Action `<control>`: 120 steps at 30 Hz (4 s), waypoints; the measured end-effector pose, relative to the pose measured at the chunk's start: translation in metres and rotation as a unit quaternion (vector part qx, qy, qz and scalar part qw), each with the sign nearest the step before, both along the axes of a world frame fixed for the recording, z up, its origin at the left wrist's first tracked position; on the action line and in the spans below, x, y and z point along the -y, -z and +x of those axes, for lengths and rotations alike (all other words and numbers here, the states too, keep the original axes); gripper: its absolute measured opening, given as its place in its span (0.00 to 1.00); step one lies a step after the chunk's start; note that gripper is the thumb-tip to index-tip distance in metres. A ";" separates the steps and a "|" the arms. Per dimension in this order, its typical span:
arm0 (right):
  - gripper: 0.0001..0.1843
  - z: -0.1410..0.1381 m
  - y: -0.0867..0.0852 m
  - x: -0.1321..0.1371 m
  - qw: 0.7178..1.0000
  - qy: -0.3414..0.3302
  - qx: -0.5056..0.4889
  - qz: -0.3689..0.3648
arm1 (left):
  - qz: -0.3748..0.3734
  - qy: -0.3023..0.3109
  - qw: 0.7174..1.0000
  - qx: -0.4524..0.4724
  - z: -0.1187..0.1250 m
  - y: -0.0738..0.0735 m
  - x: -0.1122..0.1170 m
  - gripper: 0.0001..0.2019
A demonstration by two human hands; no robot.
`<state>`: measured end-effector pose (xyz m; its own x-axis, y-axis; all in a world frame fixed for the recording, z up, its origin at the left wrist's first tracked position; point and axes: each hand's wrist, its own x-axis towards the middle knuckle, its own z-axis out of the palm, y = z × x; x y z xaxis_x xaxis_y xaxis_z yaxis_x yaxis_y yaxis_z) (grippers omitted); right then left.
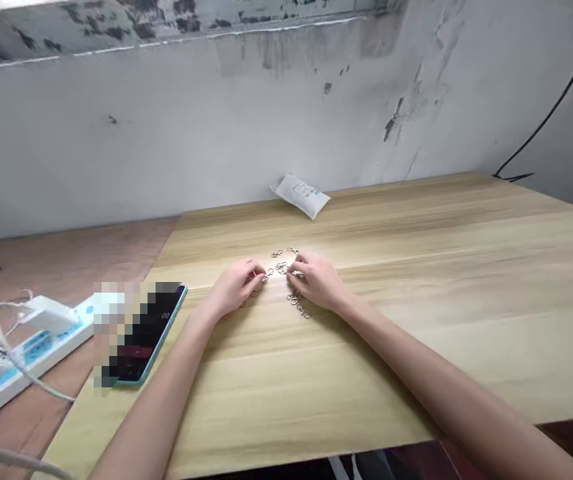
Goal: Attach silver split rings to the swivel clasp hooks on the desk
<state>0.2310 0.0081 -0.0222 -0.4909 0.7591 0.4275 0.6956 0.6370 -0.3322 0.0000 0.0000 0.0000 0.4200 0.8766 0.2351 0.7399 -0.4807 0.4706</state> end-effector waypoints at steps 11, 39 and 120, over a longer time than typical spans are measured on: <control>0.08 -0.004 0.001 0.002 1.000 -0.011 -0.028 -0.005 | 0.064 0.004 0.996 -0.066 0.004 0.007 0.004 0.09; 0.12 -0.005 -0.006 0.015 0.924 -0.175 -0.244 -0.237 | 0.020 0.091 0.986 0.138 0.019 -0.013 0.031 0.04; 0.04 0.000 -0.013 0.017 0.979 -0.203 -0.023 -0.007 | 0.042 0.011 0.993 -0.113 -0.014 -0.014 0.019 0.06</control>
